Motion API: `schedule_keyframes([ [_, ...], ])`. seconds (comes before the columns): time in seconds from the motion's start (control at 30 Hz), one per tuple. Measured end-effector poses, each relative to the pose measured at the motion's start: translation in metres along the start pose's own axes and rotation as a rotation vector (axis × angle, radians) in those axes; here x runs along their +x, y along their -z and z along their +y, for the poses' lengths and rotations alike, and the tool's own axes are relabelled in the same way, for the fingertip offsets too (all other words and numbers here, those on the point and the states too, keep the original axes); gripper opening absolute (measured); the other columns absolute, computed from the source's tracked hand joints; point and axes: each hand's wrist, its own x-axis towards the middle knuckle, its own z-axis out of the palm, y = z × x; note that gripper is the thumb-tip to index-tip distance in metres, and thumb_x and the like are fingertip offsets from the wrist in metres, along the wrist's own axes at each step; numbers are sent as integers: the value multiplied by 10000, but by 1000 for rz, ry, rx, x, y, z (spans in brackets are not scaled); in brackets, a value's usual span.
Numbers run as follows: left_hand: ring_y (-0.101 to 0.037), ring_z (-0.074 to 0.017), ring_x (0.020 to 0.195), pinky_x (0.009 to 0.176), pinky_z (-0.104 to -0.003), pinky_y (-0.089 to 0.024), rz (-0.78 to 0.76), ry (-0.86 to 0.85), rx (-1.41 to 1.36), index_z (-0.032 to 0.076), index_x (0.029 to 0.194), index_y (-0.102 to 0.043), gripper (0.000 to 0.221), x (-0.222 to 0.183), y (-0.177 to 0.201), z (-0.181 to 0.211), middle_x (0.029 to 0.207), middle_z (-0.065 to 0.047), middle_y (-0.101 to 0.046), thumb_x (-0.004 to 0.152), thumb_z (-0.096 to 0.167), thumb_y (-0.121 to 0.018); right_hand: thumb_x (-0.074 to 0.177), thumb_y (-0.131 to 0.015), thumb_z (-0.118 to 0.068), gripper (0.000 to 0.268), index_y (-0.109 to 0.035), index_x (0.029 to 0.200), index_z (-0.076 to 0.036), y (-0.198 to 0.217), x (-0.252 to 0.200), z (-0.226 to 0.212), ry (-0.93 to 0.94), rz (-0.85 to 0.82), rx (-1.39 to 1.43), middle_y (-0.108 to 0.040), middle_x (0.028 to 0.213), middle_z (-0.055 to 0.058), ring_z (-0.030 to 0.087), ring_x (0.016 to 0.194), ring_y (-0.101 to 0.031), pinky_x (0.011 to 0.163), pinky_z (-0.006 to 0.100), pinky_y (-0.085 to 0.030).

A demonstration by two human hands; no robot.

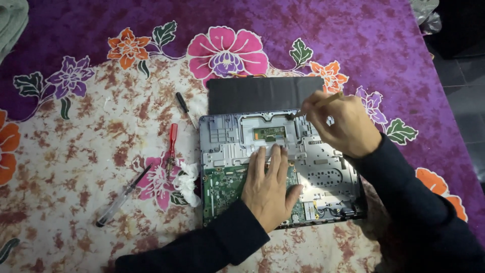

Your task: Removing screws from a laptop motherboard, detaching the internal battery, and inspecting connectors with a probe tool.

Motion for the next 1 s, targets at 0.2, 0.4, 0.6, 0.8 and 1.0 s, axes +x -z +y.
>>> schedule_keyframes([
  [0.2,-408,-479,1382,1192,-587,-309,-23,6,24,-50,1483,-474,736,1,1,0,1515,-257,-469,1047,534,-376,1084,-530,-102,191,-632,938,-34,10,-3,-2,-82,2,-3,-570,587,2,112,375,-492,380,278,-433],
  [0.4,-380,-488,1420,1198,-593,-304,-42,4,39,-60,1524,-420,773,0,-1,-1,1530,-268,-461,1055,550,-350,1061,-487,-138,295,-683,861,-42,8,2,-8,-88,-83,131,-707,642,36,121,379,-611,359,277,-504],
  [0.6,-362,-497,1431,1199,-614,-286,-56,1,7,-51,1471,-473,735,0,-2,-2,1539,-282,-439,1043,541,-389,1075,-485,-218,337,-645,805,-96,5,5,-5,-166,-97,157,-720,631,-12,115,441,-662,467,275,-532],
  [0.8,-391,-476,1407,1166,-586,-340,-22,5,13,-33,1491,-458,743,1,2,-1,1578,-244,-418,1019,540,-460,1096,-491,-147,239,-592,892,-73,1,1,1,-117,65,80,-660,687,2,139,416,-527,441,319,-434],
  [1.0,-380,-487,1414,1172,-588,-335,-19,-5,20,-35,1477,-474,726,2,4,-1,1597,-242,-398,1026,534,-448,1081,-542,-66,107,-599,998,-31,-2,0,7,-39,83,9,-663,734,42,204,473,-585,480,367,-473],
])
